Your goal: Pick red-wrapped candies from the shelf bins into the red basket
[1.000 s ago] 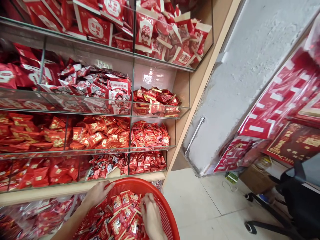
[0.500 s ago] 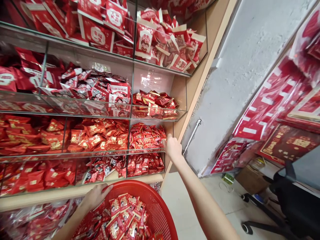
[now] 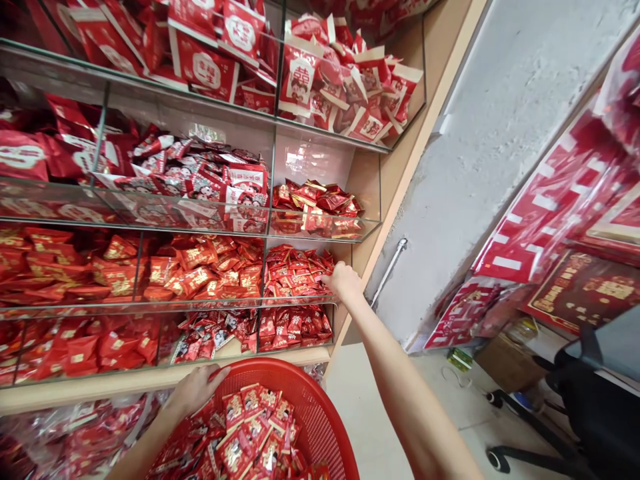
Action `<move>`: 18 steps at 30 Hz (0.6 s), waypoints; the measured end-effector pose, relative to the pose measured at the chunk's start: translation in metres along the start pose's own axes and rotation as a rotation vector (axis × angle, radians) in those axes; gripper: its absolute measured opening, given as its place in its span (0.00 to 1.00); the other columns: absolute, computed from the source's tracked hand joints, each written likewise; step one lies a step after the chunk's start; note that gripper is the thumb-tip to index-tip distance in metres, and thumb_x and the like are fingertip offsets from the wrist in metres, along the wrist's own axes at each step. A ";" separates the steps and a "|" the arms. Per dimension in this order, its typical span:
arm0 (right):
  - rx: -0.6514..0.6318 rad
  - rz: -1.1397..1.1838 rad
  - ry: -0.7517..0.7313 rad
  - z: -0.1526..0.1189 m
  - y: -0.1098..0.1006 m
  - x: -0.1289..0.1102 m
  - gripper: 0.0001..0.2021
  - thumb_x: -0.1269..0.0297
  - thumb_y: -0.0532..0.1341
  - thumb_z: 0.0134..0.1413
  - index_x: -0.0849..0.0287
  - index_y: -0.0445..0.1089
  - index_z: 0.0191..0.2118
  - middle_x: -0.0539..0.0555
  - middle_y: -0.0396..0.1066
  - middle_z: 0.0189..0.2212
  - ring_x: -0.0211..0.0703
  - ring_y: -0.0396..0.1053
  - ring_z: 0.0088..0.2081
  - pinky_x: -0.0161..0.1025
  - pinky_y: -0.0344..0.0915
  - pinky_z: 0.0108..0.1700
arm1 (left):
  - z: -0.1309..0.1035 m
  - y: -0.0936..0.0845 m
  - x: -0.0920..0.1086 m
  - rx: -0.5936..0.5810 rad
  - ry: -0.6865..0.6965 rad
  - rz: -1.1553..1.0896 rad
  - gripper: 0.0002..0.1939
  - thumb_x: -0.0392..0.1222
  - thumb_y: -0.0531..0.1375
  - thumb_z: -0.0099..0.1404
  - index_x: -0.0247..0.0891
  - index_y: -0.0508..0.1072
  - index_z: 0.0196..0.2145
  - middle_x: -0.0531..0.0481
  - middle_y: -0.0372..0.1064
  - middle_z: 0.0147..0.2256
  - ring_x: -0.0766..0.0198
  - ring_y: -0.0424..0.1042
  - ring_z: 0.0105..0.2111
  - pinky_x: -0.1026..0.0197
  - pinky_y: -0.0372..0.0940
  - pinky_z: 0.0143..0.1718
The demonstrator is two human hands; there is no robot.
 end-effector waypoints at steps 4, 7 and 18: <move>-0.048 0.050 -0.073 -0.001 -0.012 0.006 0.20 0.49 0.59 0.46 0.63 0.69 0.37 0.63 0.73 0.36 0.51 0.70 0.40 0.38 0.62 0.36 | 0.000 0.001 0.001 0.005 0.037 0.012 0.32 0.63 0.41 0.61 0.38 0.73 0.43 0.39 0.74 0.41 0.51 0.72 0.43 0.55 0.62 0.45; -0.040 0.115 -0.115 -0.012 -0.023 0.011 0.17 0.50 0.60 0.45 0.61 0.68 0.32 0.58 0.72 0.31 0.45 0.70 0.34 0.35 0.59 0.30 | 0.000 0.001 0.002 0.006 0.036 0.028 0.32 0.62 0.40 0.62 0.38 0.73 0.41 0.39 0.75 0.39 0.52 0.73 0.42 0.56 0.62 0.43; -0.339 0.478 -0.484 -0.148 0.080 -0.027 0.11 0.53 0.57 0.51 0.56 0.61 0.30 0.48 0.70 0.25 0.36 0.65 0.26 0.32 0.53 0.27 | -0.002 0.001 0.005 0.006 0.043 0.053 0.32 0.62 0.40 0.62 0.37 0.72 0.43 0.39 0.75 0.39 0.53 0.73 0.41 0.57 0.62 0.42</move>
Point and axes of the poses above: each hand's wrist, its own z-axis towards the middle knuckle, its own y-axis out of the palm, x = y × z, the point moved 3 cm from there along z, towards the middle knuckle
